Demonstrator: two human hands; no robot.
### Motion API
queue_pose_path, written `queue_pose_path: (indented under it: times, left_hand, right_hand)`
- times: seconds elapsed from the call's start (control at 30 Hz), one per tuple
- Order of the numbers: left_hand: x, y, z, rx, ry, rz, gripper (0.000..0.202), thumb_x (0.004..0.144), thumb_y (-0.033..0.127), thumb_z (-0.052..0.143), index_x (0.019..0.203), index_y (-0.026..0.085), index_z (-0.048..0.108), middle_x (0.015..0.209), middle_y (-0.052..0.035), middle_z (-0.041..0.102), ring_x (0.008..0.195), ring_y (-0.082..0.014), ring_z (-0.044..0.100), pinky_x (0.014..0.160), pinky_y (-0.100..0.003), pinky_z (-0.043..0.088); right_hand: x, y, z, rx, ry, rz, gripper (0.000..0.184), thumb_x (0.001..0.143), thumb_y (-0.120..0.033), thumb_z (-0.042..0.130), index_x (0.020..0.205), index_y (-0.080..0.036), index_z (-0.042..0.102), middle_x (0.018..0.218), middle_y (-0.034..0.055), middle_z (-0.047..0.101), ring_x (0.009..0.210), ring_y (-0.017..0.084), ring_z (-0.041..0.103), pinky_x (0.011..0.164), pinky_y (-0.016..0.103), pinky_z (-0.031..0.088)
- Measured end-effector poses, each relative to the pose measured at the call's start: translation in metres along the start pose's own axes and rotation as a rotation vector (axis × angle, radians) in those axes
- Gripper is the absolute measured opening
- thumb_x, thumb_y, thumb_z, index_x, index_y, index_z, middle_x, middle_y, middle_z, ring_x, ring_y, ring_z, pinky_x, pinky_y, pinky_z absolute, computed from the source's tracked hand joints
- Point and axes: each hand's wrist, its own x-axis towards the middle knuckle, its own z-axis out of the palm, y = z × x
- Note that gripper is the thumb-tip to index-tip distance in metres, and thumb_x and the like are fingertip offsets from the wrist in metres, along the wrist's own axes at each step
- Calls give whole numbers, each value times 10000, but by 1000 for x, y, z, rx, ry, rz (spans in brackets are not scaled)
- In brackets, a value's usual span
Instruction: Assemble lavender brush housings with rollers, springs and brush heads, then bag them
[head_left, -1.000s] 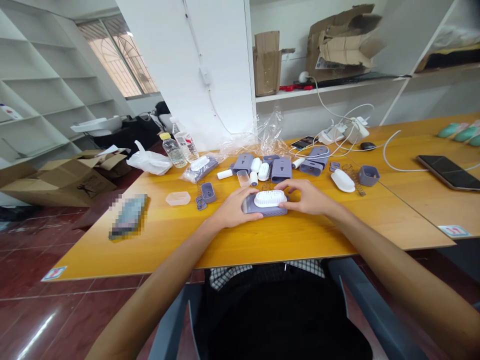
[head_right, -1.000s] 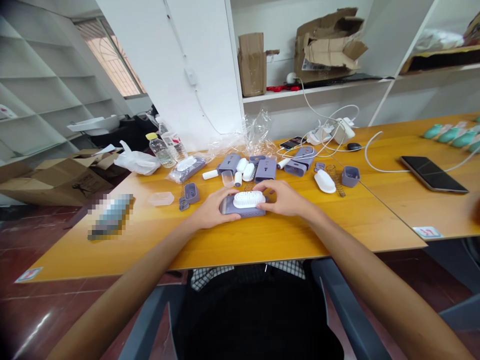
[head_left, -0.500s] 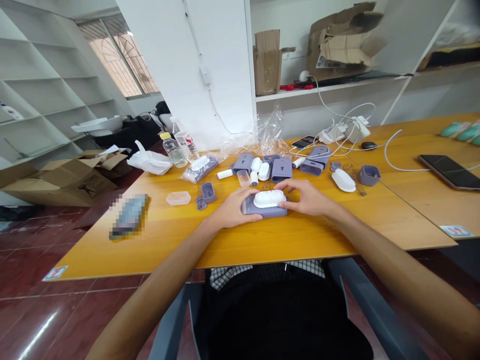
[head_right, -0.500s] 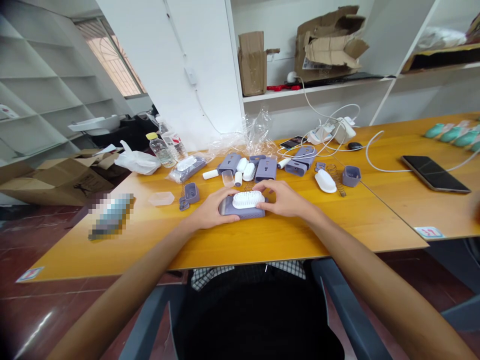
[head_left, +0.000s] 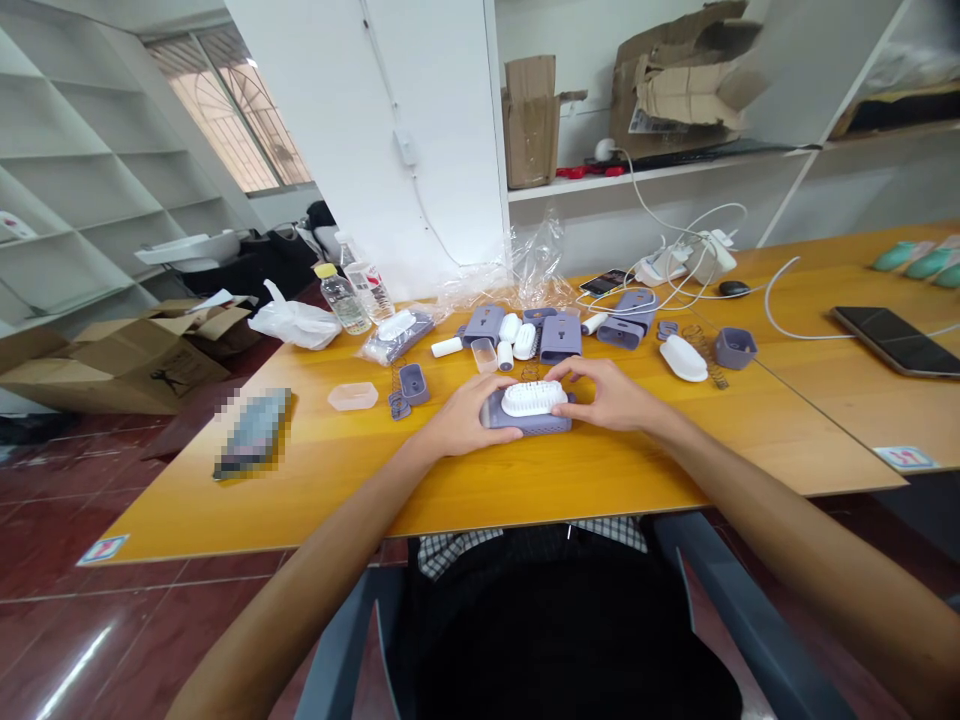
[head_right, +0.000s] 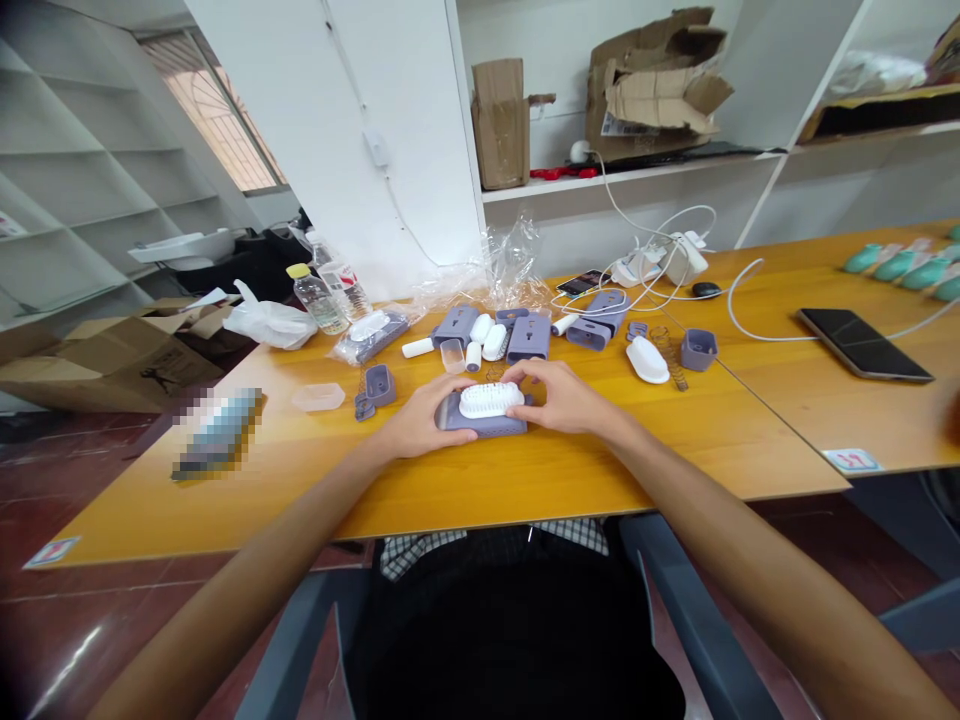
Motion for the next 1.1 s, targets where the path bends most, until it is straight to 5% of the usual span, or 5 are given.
queue_pose_path:
  times: [0.4,0.7,1.1]
  left_hand:
    - [1,-5,3,-14,7,19,689,838,626,829,1375,240,636,1320,-131,646,1257,-361,636,1123,-560,513]
    - [2,-3,-1,-19,-1,11,675,824,621,853,1352,255,647,1348,-129,667,1276,-364,639,1135,-578,494]
    - [0,-4,0,-13,7,15,657,830,609,853,1314,226,626,1348,-143,672,1285,-371,635,1136,-579,489]
  right_hand:
    - [3,0,4,5,2,23,322,803,-378,843,1082,-257,736,1117,68,806,986,280,736,949,481,578]
    - [2,3,3,87,-1,-4,466,764,-252,800,1217,-259,691,1152,65,768,1070,282,724,902,433,582]
    - [0,5,-1,114,-2,23,467,789,-297,827,1234,-263,691,1074,52,757,1039,277,722,913,453,580]
